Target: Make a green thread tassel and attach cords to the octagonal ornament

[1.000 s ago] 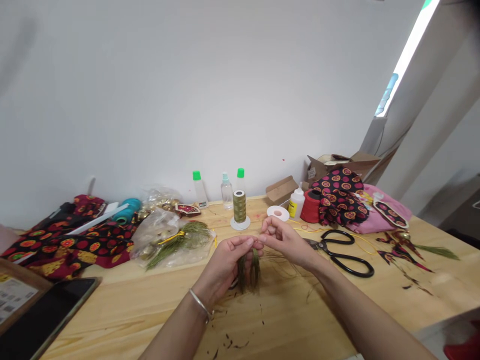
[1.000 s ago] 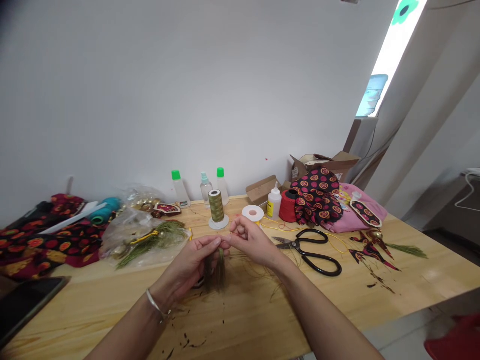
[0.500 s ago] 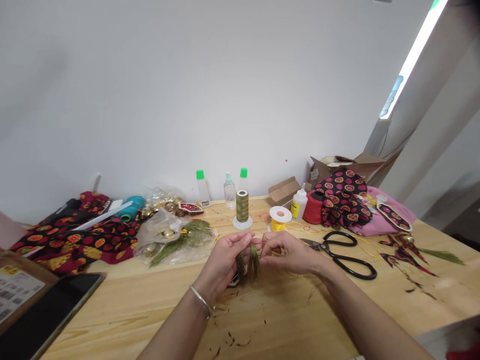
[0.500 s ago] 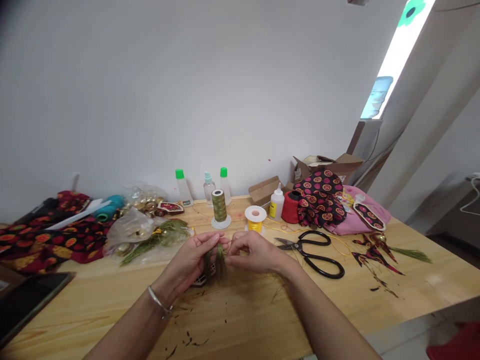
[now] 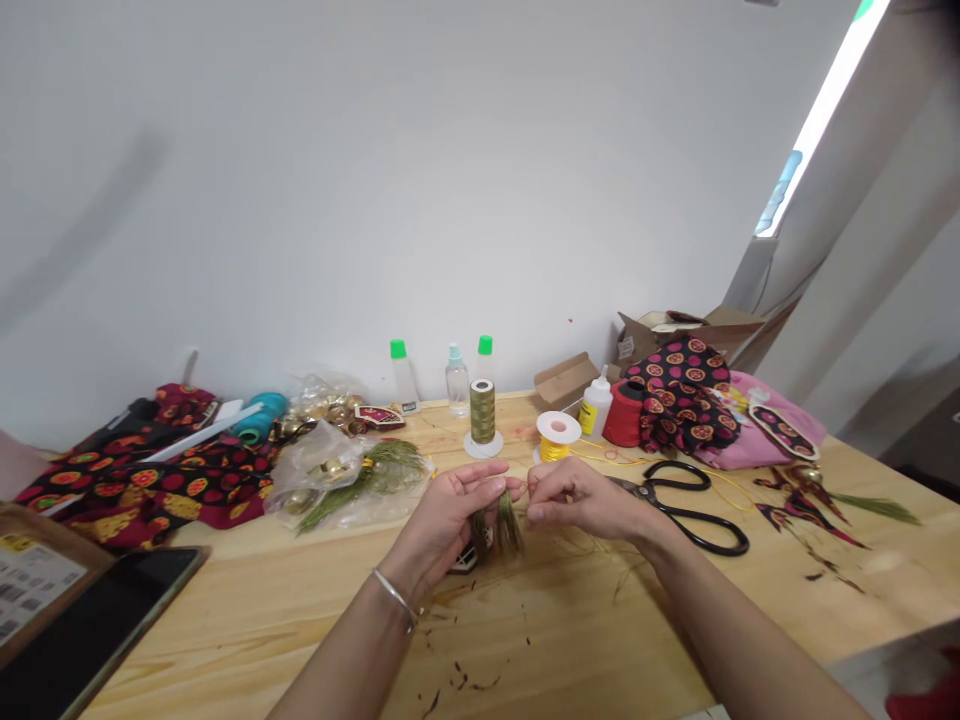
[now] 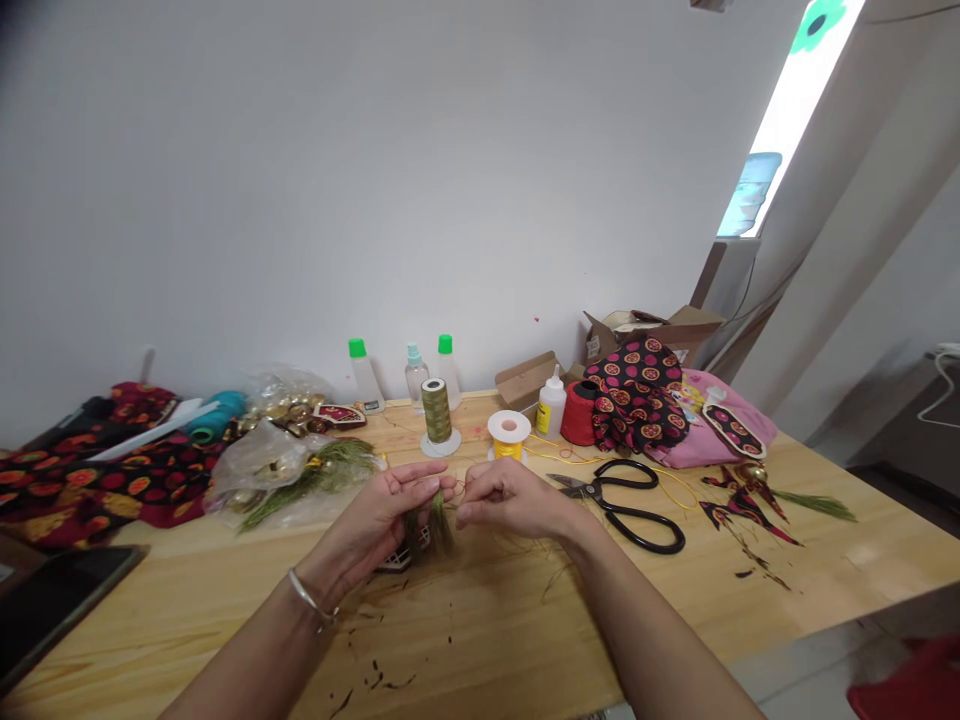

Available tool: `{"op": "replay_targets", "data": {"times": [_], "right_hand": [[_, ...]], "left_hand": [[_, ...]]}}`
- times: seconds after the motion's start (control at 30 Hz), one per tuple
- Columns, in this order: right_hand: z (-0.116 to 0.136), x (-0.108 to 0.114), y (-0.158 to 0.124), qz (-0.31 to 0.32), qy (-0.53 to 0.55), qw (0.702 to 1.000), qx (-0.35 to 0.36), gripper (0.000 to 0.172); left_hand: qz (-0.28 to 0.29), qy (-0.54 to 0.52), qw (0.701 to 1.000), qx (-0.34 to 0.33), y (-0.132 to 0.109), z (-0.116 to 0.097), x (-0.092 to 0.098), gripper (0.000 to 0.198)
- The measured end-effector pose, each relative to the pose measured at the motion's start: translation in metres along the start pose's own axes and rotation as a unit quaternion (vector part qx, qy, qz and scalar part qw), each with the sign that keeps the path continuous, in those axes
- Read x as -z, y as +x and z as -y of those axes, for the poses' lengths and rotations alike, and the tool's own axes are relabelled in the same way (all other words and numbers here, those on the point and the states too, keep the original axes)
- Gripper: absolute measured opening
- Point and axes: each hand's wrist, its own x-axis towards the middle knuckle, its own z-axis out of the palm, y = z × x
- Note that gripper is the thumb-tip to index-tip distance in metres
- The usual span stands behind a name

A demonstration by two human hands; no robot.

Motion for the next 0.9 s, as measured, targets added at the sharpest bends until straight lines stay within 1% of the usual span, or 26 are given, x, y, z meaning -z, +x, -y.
{"op": "replay_targets", "data": {"times": [0.1, 0.27, 0.4, 0.5, 0.57, 0.67, 0.7, 0.77, 0.83, 0.9], "right_hand": [[0.002, 0.0013, -0.0004, 0.015, -0.007, 1.0, 0.008, 0.021], [0.0009, 0.0008, -0.0007, 0.042, -0.017, 0.999, 0.0, 0.022], [-0.0013, -0.0012, -0.0012, 0.052, -0.027, 0.998, 0.005, 0.022], [-0.0018, -0.0015, -0.001, 0.053, -0.041, 0.998, 0.0, 0.025], [-0.0019, -0.0008, -0.0004, 0.032, -0.041, 0.999, -0.009, 0.032], [-0.0026, 0.0006, 0.0006, -0.038, -0.019, 0.999, -0.024, 0.044], [-0.0028, 0.0008, 0.0008, -0.062, -0.006, 0.998, -0.031, 0.044], [-0.0025, 0.0006, 0.0011, -0.101, 0.024, 0.994, -0.047, 0.039], [-0.0006, 0.0001, 0.0015, -0.129, 0.059, 0.988, -0.058, 0.032], [0.0029, -0.0004, 0.0022, -0.151, 0.091, 0.983, -0.059, 0.029]], "left_hand": [[-0.007, 0.002, 1.0, -0.005, 0.0007, 0.0001, 0.0011, 0.022], [-0.006, 0.001, 1.0, -0.007, 0.0009, -0.0005, 0.0008, 0.021], [-0.005, -0.003, 1.0, -0.009, 0.0011, -0.0005, 0.0002, 0.023], [0.003, -0.012, 1.0, -0.001, 0.0003, -0.0006, 0.0002, 0.025], [0.009, -0.013, 1.0, 0.007, -0.0003, -0.0007, 0.0002, 0.025], [0.019, 0.002, 1.0, 0.015, -0.0012, -0.0008, -0.0003, 0.025], [0.026, 0.009, 0.999, 0.018, -0.0015, -0.0006, -0.0007, 0.025], [0.049, 0.016, 0.998, 0.029, -0.0024, 0.0006, -0.002, 0.025], [0.075, 0.012, 0.996, 0.043, -0.0033, 0.0035, -0.0035, 0.024], [0.099, 0.007, 0.994, 0.056, -0.0039, 0.0076, -0.0047, 0.024]]}}
